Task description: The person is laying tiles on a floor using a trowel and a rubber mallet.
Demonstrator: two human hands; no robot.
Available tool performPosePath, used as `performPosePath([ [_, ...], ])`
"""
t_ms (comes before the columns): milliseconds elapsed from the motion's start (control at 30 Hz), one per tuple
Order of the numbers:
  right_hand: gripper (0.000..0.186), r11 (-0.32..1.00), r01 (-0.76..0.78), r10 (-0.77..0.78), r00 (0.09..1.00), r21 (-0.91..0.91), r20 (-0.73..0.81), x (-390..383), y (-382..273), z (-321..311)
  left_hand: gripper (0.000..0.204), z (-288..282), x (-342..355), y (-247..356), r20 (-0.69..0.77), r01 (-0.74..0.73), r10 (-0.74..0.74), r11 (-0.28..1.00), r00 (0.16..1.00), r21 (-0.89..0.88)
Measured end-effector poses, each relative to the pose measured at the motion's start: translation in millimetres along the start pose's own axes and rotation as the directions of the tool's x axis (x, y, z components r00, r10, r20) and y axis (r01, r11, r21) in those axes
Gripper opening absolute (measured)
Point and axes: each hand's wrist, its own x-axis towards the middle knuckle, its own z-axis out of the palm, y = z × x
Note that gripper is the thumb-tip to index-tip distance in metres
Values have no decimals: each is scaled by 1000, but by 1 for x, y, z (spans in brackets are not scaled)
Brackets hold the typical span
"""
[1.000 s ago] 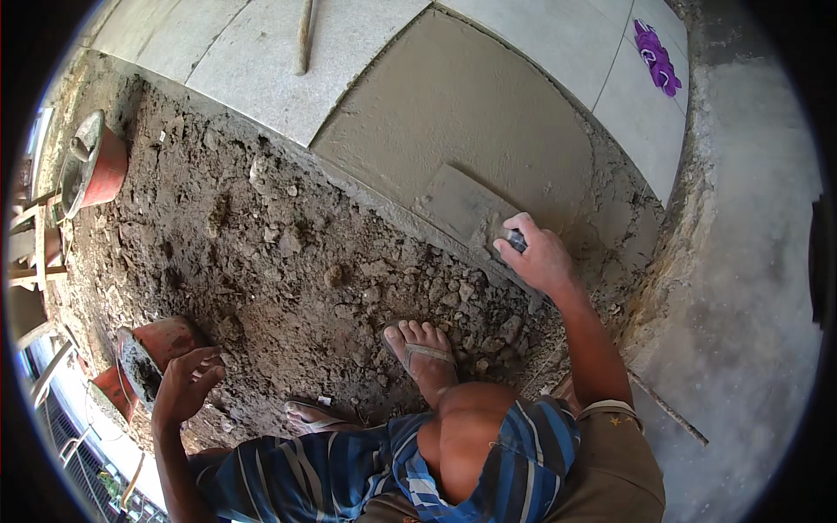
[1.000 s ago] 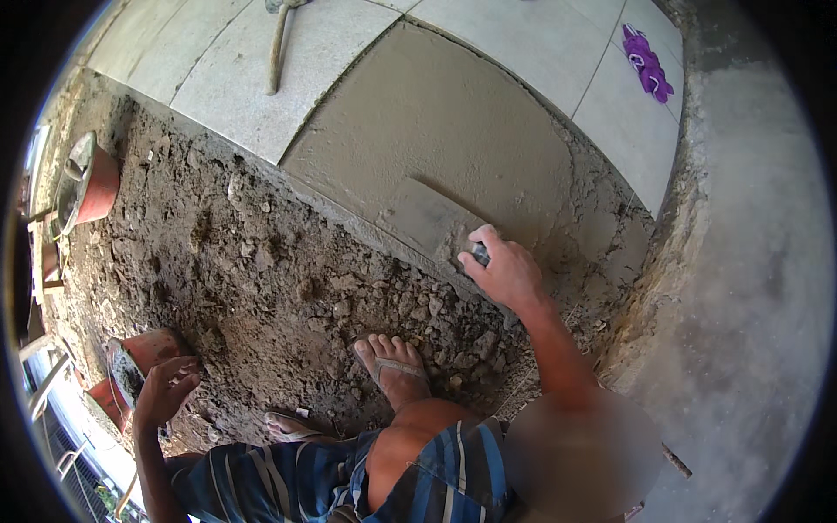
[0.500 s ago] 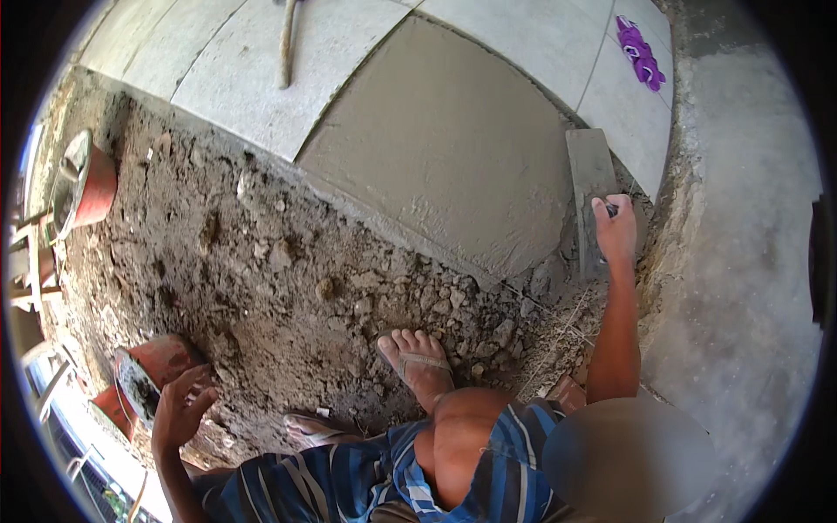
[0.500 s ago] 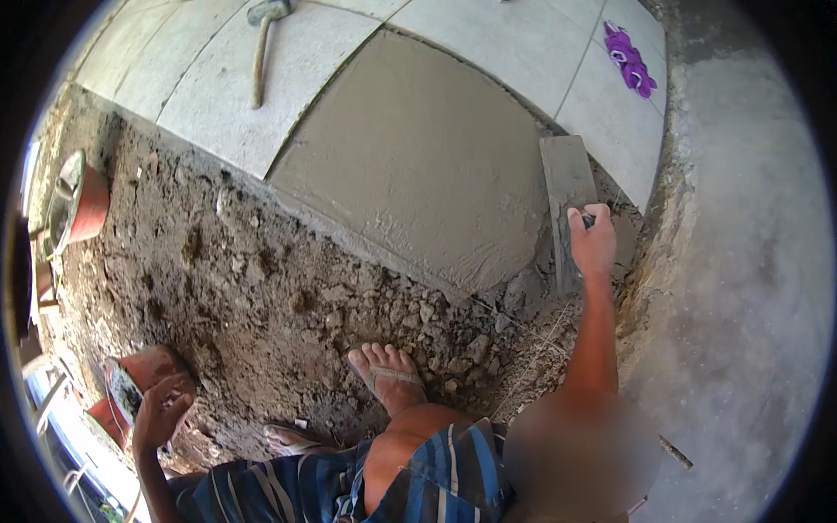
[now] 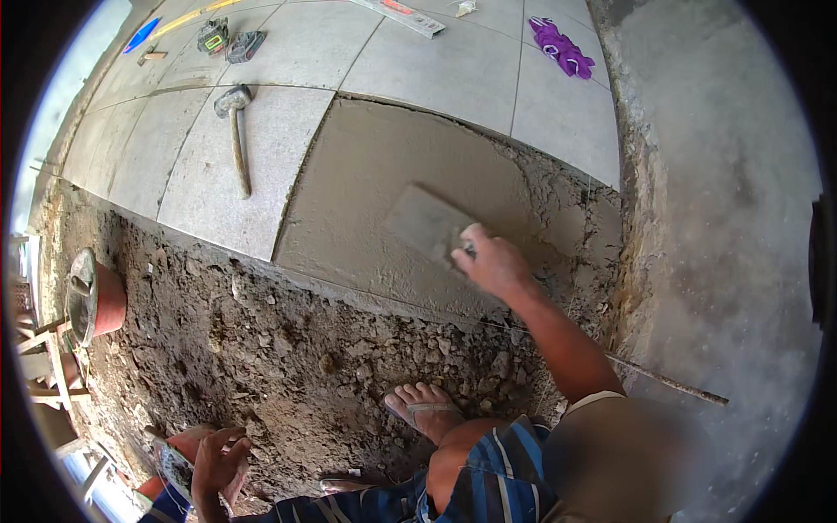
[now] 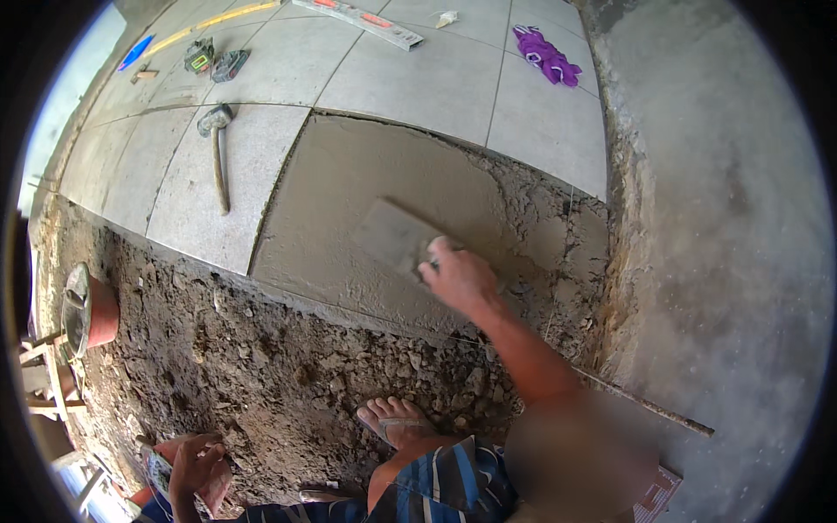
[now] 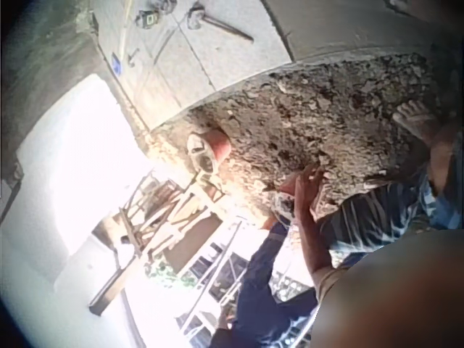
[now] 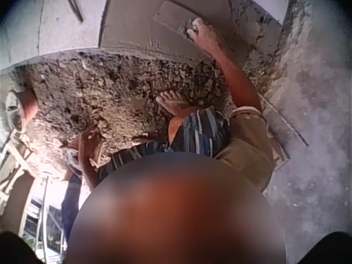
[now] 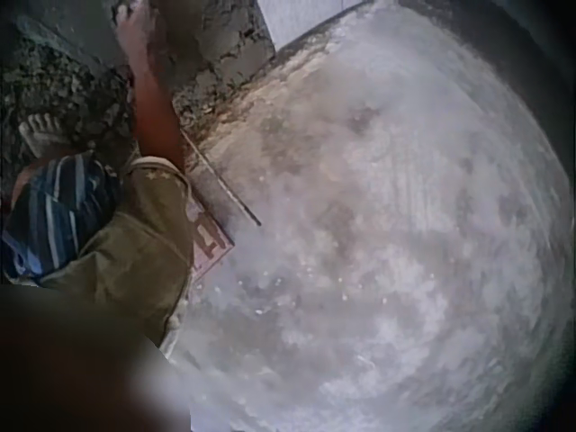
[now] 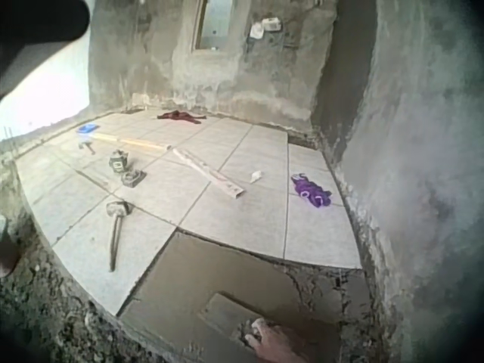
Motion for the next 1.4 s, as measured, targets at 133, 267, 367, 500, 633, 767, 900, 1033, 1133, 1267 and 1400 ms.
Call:
performPosePath([
  [133,41,971,-228,238,930,68,-279,12,63,-37,36,-3,-12,0,2,67,-67,998,998,-2],
  [267,42,995,-101,101,875,26,-474,4,93,-56,40,-7,-22,4,-19,77,-77,997,997,-15],
  [367,42,988,79,-10,892,135,-451,-3,58,-43,41,-8,-33,25,-84,144,-134,982,987,121],
  [500,40,969,228,-204,955,92,-215,1,-27,-3,55,-3,-60,63,-244,-24,120,931,962,365],
  [633,38,914,404,-403,906,-18,-132,9,-87,33,60,8,-83,75,-275,-157,182,982,944,110],
  [767,38,901,432,-433,901,-32,-36,17,-118,52,66,15,-98,59,-29,177,-176,954,984,244],
  [900,38,904,427,-427,904,20,-19,23,-127,61,64,8,-99,40,-173,207,-180,966,968,156],
  [1033,38,914,405,-405,914,5,-3,27,-133,69,64,4,-95,39,-213,71,-58,996,975,57],
  [1133,39,914,407,-407,914,-6,15,30,-143,73,65,4,-93,42,-200,32,-13,995,980,90],
  [1267,40,922,387,-383,919,-27,93,30,-163,75,67,2,-95,45,-156,98,-81,990,984,104],
  [1400,38,899,432,-427,901,-75,73,33,-169,77,68,2,-91,46,-141,139,-127,987,982,80],
])
